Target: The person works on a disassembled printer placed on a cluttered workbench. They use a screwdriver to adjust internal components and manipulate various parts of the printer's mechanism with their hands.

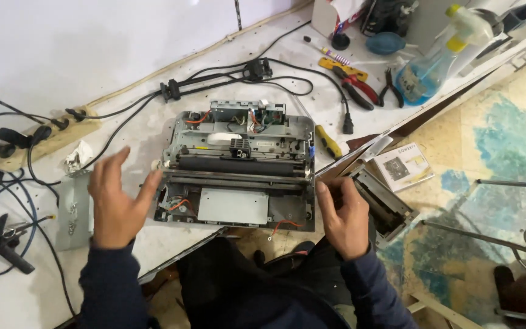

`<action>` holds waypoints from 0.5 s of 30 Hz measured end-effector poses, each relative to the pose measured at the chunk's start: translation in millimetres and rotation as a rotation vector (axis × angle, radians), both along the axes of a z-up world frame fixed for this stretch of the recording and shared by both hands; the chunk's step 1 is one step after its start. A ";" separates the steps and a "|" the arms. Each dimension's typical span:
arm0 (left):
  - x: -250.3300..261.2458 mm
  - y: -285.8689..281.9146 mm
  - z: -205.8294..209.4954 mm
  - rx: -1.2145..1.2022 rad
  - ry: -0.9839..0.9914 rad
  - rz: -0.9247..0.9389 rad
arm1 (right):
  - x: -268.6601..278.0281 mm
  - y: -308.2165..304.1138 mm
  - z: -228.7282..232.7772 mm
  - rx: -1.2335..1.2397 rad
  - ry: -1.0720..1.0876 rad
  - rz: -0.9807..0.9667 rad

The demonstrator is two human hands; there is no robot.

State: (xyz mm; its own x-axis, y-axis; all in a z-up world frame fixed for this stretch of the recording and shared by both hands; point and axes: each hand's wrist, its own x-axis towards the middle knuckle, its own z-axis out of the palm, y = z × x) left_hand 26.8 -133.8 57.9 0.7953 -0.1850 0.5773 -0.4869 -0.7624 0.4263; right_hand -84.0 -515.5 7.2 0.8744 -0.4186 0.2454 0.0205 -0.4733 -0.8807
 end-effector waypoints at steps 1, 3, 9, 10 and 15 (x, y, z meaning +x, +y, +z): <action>-10.9 -1.5 -1.0 -0.002 -0.005 -0.002 | 3.8 1.8 8.3 -0.002 -0.005 -0.002; -31.4 -3.8 -3.5 -0.270 0.368 -0.035 | 11.8 6.1 24.7 -0.113 0.042 0.026; -49.1 -10.4 -55.7 -0.262 0.277 0.003 | 5.4 30.1 22.2 -0.442 0.039 0.070; -48.2 -11.4 -58.8 -0.267 0.280 0.004 | 3.3 32.3 19.2 -0.446 0.042 0.072; -39.6 -15.6 -74.4 -0.242 0.120 0.056 | -5.2 37.7 1.4 -0.456 0.032 0.021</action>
